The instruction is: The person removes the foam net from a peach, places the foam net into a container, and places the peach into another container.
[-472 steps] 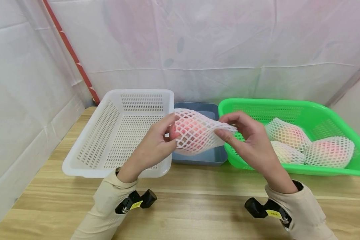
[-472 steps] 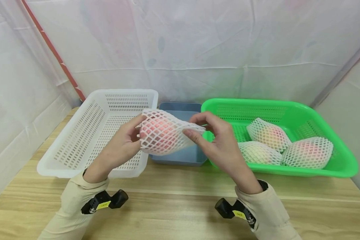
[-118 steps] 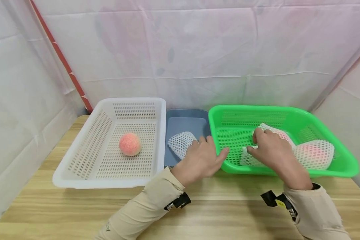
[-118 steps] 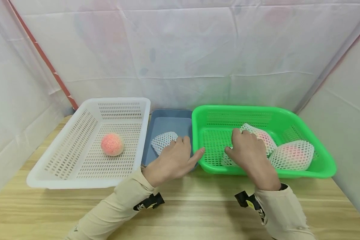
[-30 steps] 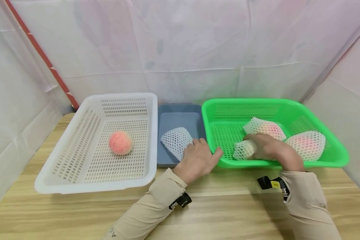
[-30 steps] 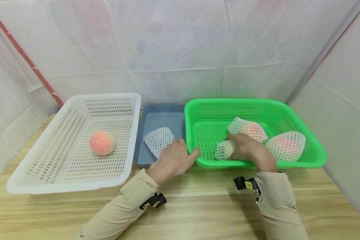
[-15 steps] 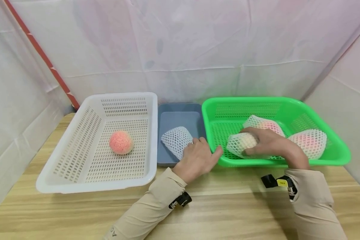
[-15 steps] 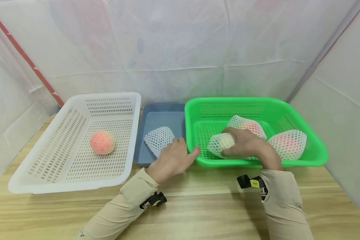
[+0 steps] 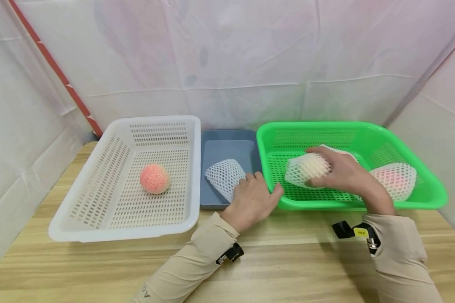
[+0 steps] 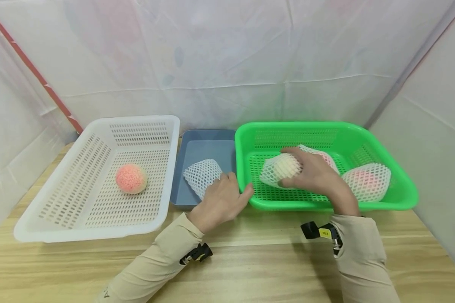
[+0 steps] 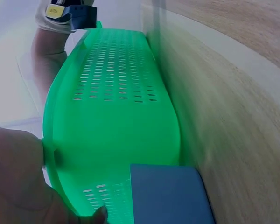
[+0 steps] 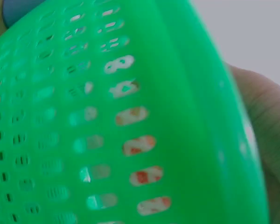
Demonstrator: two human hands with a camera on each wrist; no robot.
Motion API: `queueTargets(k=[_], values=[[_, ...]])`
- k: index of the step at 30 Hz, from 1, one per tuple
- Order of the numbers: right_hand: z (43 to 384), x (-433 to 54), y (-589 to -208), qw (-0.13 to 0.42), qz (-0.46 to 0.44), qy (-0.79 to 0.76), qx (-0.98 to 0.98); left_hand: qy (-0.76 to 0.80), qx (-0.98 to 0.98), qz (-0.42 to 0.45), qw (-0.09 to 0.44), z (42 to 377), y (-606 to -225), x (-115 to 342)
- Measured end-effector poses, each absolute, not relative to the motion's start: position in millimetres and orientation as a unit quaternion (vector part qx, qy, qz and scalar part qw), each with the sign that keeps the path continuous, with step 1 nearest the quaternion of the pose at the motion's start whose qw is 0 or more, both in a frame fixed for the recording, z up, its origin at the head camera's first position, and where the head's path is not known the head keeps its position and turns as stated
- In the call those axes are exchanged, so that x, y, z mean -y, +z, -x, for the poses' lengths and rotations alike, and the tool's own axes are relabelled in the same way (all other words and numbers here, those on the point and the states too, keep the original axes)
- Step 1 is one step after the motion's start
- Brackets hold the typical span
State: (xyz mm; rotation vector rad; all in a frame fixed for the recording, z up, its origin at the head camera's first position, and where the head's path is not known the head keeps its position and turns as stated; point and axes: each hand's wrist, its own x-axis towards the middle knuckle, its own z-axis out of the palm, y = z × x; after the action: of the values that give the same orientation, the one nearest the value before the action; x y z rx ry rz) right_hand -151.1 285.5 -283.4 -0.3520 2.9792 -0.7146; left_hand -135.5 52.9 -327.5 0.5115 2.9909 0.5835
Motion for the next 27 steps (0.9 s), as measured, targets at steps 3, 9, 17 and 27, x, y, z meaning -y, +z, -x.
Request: queueTargets(k=[3, 9, 17, 27], values=[[150.4, -283.6, -280.7, 0.017, 0.116, -0.241, -0.964, 0.175, -0.971, -0.161, -0.004, 135.5, -328.4, -53.9], [149.4, -281.5, -278.3, 0.009, 0.119, -0.252, -0.960, 0.155, -0.974, -0.158, -0.035, 135.7, -330.2, -54.3], [147.9, -279.4, -275.9, -0.019, 0.144, -0.261, -0.954, 0.150, -0.973, -0.172, -0.043, 136.8, -330.0, -54.1], [144.3, -273.3, -273.1, -0.081, 0.172, -0.261, -0.947, 0.168, -0.963, -0.197, -0.078, 137.4, -321.8, -47.5]])
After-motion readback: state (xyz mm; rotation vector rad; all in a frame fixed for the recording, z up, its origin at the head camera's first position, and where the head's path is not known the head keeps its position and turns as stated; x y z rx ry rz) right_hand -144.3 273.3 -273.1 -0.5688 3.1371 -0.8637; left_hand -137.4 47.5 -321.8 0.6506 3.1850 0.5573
